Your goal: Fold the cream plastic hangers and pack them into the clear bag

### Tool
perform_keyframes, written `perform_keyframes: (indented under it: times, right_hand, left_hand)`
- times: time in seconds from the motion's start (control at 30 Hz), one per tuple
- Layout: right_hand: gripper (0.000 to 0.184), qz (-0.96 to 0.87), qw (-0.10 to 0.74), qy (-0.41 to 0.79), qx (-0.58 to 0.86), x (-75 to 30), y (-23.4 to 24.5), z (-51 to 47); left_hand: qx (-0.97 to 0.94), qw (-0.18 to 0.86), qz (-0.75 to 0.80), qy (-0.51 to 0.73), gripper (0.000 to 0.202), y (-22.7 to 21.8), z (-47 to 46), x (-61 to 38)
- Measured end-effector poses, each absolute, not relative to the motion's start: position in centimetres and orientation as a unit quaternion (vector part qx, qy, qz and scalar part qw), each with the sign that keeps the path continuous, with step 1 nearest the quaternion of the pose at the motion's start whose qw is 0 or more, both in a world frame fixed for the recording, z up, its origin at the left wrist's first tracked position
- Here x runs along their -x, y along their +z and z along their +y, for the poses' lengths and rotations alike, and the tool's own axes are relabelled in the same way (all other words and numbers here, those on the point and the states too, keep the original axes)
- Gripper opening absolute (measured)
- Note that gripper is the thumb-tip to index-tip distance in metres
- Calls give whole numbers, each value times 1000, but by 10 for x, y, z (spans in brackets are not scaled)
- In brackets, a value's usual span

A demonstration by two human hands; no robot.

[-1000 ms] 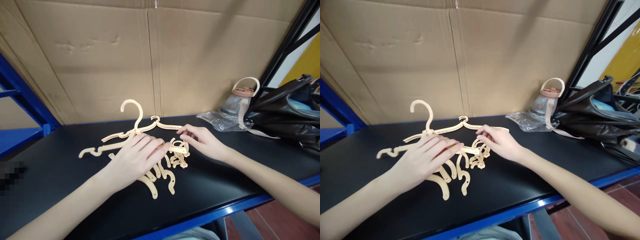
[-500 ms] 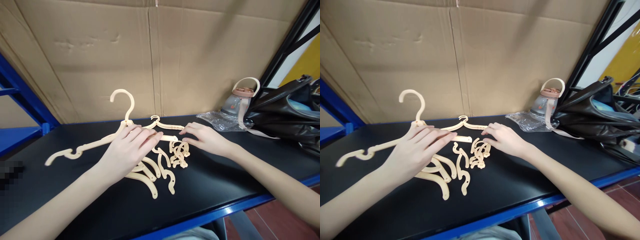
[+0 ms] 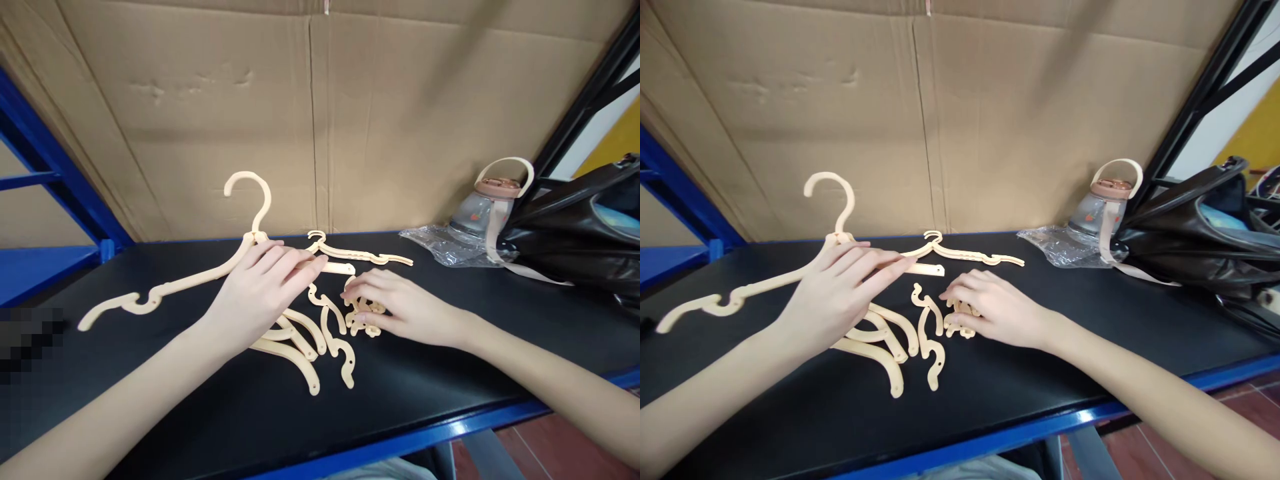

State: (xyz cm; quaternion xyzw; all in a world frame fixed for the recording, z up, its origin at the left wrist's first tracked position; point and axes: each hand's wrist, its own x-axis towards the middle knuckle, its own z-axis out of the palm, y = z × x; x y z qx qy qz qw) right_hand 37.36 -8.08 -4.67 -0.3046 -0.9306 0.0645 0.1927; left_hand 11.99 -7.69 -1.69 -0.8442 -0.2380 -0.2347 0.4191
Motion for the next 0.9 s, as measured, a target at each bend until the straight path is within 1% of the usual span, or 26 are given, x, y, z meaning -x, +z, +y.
perform_keyframes:
  times: [0.13, 0.27, 0.33, 0.47, 0.57, 0.67, 0.77, 0.9]
  right_hand:
    - [31, -930, 205, 81, 295, -361, -52, -87]
    - [34, -915, 219, 33, 337, -344, -50, -79]
    - [35, -908, 210, 29, 361, -331, -48, -71]
    - [32, -884, 176, 80, 427, -304, -46, -57]
    - [25, -857, 141, 116, 482, -289, -44, -49]
    - [20, -846, 121, 152, 496, -284, -45, -39]
    - [20, -843, 126, 176, 493, -286, -51, -29]
    - [20, -844, 162, 216, 464, -287, -60, -21]
  left_hand:
    - [832, 438, -247, -234, 40, -18, -76, -120]
    - [830, 438, -242, -244, 38, -18, -77, -121]
    - [832, 436, -237, -247, 37, -18, -78, -121]
    - [837, 428, -235, -248, 43, -17, -80, -122]
    - [839, 422, -239, -247, 44, -16, -82, -123]
    - [843, 417, -239, -243, 45, -16, -83, -124]
    - [844, 408, -242, -248, 45, -18, -82, -124]
    - [844, 402, -243, -258, 44, -21, -81, -124]
